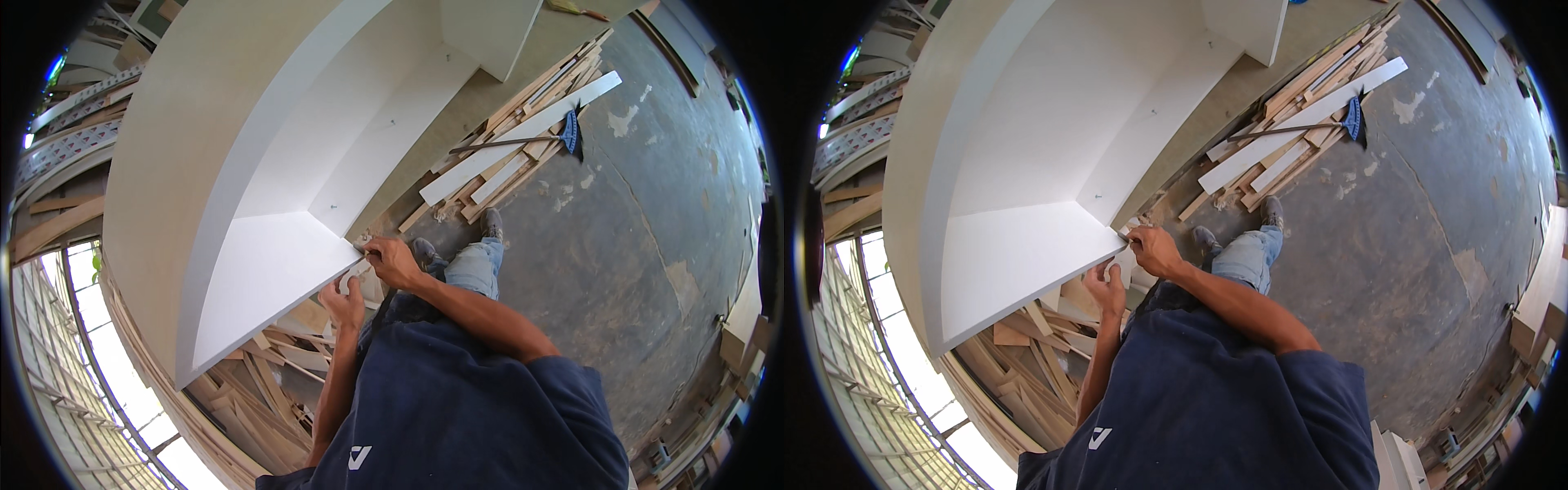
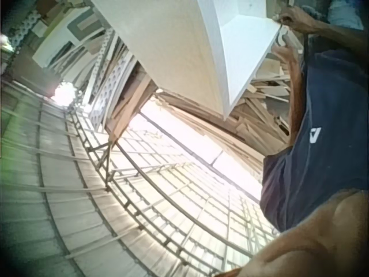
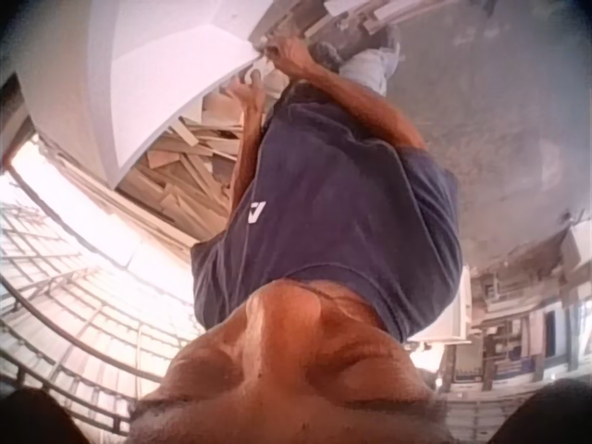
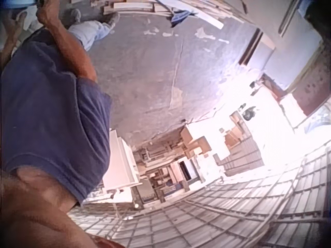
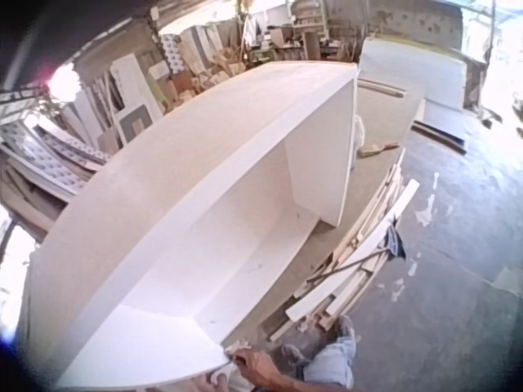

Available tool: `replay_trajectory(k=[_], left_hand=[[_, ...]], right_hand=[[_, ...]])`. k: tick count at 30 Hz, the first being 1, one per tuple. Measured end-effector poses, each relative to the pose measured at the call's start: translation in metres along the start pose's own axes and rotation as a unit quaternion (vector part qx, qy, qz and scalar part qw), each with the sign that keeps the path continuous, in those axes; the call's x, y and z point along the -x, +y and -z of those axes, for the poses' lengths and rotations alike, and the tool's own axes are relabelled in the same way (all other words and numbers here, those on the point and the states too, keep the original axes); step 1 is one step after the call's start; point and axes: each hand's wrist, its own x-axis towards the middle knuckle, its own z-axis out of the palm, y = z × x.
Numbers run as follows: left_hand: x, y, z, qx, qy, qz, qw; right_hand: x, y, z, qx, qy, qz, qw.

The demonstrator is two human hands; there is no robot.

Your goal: The person scrapes the edges of a white wooden cabinet using a small metal scraper, removing excess material or smoothing the finish while holding the cabinet steady by hand.

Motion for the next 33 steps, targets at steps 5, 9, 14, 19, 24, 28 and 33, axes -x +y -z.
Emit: replay_trajectory(k=[5, 9, 14, 19, 24, 28, 33], left_hand=[[0.001, 0.004, 0.000, -0.009, 0.008, -0.016, 1.000], [0.001, 0.010, -0.002, 0.020, 0.000, -0.006, 1.000], [-0.002, 0.013, 0.000, 0.024, -0.011, -0.019, 0.999], [0.003, 0.050, -0.005, -0.076, 0.119, -0.192, 0.971], [-0.021, 0.120, 0.022, 0.021, 0.183, -0.272, 0.945], [-0.039, 0.183, 0.073, 0.156, 0.316, -0.371, 0.859], [-0.042, 0.264, 0.152, -0.122, 0.341, -0.554, 0.749]], right_hand=[[0.000, -0.004, 0.002, 0.000, -0.006, 0.021, 1.000], [0.003, -0.011, 0.003, -0.018, 0.001, 0.033, 0.999], [-0.001, -0.010, 0.004, 0.006, 0.000, 0.068, 0.998], [0.010, -0.020, 0.011, -0.084, -0.015, 0.093, 0.992], [0.009, 0.004, 0.014, -0.039, 0.070, -0.030, 0.996], [0.006, 0.000, 0.013, -0.004, 0.045, -0.068, 0.997], [0.002, 0.010, -0.001, 0.006, 0.096, 0.003, 0.995]])
